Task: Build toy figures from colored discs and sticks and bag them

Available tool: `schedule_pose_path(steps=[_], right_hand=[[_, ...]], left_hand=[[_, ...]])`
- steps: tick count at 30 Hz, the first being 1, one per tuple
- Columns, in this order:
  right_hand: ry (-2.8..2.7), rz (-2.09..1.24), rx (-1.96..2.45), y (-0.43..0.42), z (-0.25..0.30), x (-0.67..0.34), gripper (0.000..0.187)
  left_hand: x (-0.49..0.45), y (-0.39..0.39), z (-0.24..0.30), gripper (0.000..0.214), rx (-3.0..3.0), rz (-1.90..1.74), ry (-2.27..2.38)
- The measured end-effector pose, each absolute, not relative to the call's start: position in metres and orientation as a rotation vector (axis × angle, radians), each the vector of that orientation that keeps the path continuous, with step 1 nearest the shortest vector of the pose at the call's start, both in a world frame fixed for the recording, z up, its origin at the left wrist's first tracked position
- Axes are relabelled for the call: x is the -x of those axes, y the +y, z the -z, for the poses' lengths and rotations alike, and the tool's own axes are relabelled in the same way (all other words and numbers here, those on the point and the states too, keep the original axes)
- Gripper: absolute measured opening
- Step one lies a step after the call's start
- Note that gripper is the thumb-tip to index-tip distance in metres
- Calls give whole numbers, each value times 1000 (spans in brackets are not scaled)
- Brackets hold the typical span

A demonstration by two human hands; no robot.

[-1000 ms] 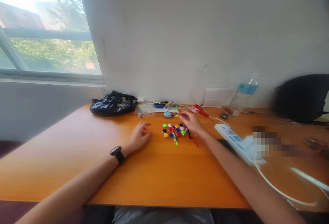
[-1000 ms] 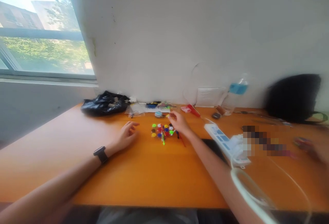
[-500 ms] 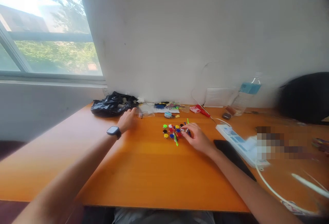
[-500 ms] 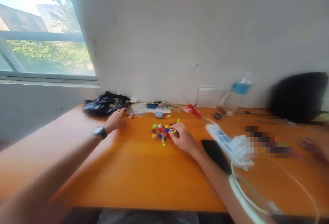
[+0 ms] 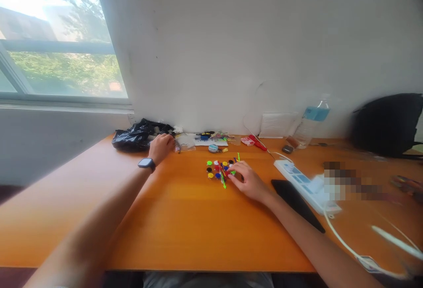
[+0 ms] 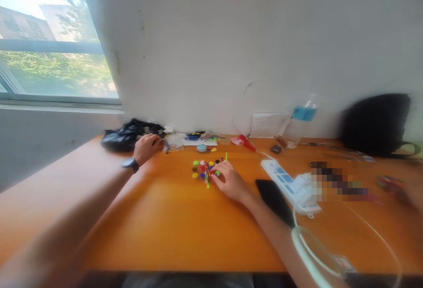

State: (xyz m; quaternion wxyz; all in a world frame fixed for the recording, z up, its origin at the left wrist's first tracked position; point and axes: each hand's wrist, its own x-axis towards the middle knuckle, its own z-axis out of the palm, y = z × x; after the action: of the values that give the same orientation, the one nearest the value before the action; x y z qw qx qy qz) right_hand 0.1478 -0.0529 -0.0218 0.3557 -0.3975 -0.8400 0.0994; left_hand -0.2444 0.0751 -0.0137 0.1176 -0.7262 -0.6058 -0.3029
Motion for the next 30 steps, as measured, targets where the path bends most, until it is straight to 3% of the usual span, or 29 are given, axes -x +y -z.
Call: schedule_pose_path(steps=[8, 11, 18, 21, 30], right_hand=[[-2173, -269, 1032, -54, 20, -146, 14], [-2173, -273, 1033, -55, 19, -146, 13], [-2199, -266, 1035, -54, 23, -145, 11], [-2240, -228, 1039, -54, 27, -142, 10], [-2271, -62, 1177, -58, 30, -131, 7]], left_hand=[[251, 91, -4, 29, 2113, 1837, -1842], [255, 100, -3, 35, 2123, 1980, -2039], [271, 91, 3, 35, 2006, 1645, -2199], [256, 73, -4, 44, 1980, 1320, -1895], [153, -2, 4, 23, 2942, 810, -1206]])
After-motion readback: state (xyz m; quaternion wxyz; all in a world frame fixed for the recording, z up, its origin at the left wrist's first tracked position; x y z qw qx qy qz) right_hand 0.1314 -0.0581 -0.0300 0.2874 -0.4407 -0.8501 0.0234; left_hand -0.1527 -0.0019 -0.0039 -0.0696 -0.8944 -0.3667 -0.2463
